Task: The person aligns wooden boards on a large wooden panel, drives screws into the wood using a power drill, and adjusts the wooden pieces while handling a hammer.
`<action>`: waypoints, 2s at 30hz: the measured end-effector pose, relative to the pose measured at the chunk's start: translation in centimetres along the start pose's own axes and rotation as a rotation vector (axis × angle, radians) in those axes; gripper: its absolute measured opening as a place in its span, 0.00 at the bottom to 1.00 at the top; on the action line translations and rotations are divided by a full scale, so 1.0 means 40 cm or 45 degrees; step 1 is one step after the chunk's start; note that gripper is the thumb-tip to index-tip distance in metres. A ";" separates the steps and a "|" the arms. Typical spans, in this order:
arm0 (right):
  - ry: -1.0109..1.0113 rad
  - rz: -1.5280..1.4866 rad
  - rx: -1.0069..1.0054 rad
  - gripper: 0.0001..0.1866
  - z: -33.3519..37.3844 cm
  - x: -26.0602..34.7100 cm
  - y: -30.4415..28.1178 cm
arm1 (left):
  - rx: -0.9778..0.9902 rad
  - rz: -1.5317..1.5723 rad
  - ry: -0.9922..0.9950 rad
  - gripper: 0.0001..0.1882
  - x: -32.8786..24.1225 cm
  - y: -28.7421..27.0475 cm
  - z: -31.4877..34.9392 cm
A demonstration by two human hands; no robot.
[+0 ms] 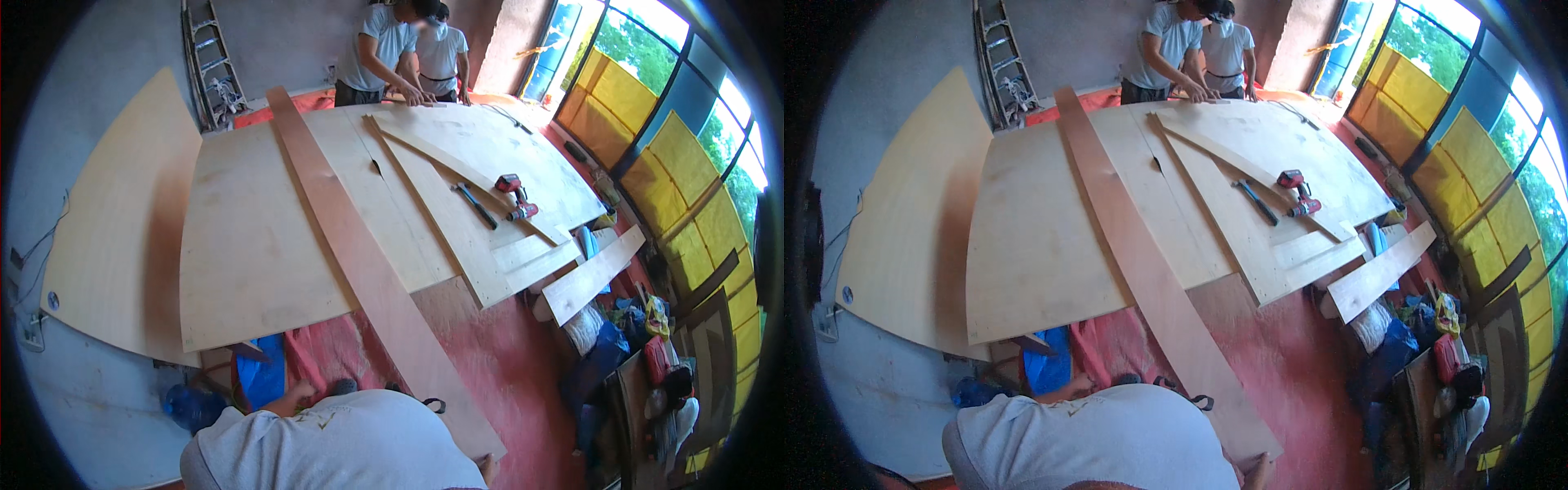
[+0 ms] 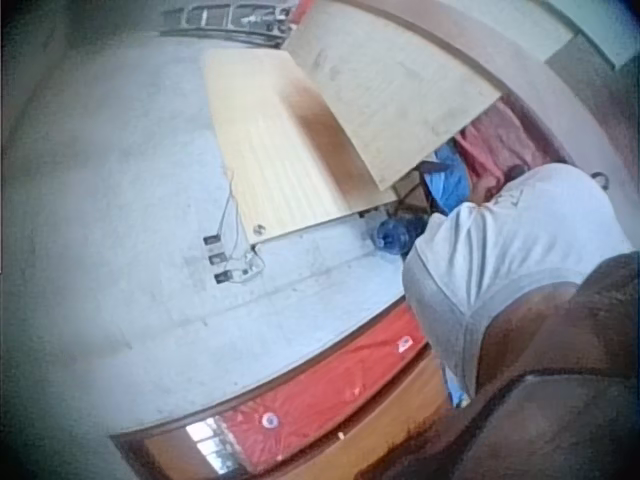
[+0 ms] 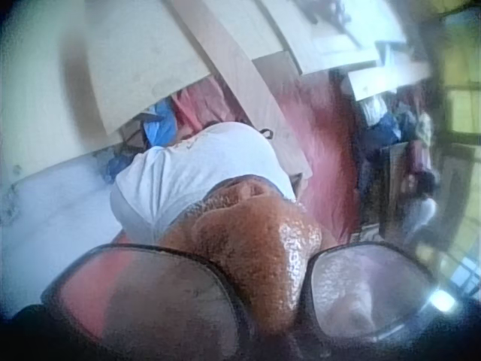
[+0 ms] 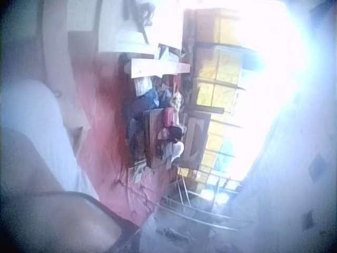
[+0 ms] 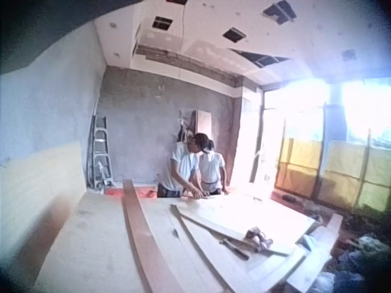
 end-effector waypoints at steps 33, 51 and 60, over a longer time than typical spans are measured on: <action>-0.032 0.076 -0.294 0.26 -0.014 -0.020 -0.032 | 0.043 -0.011 -0.154 0.31 0.003 -0.030 0.061; 0.185 -0.059 -0.341 0.21 -0.004 -0.038 -0.028 | 0.095 -0.108 -0.247 0.21 -0.009 -0.032 0.082; 0.163 -0.028 -0.250 0.22 -0.003 -0.022 -0.021 | 0.118 -0.100 -0.232 0.20 -0.005 -0.025 0.076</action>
Point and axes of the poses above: each hand's wrist, its own z-axis away from the middle knuckle, its own y-axis out of the palm, x = y × z, the point moved 9 cm from there along -z, towards the middle knuckle, and after that the axes turned 13 degrees about -y, right-handed, at the moved point
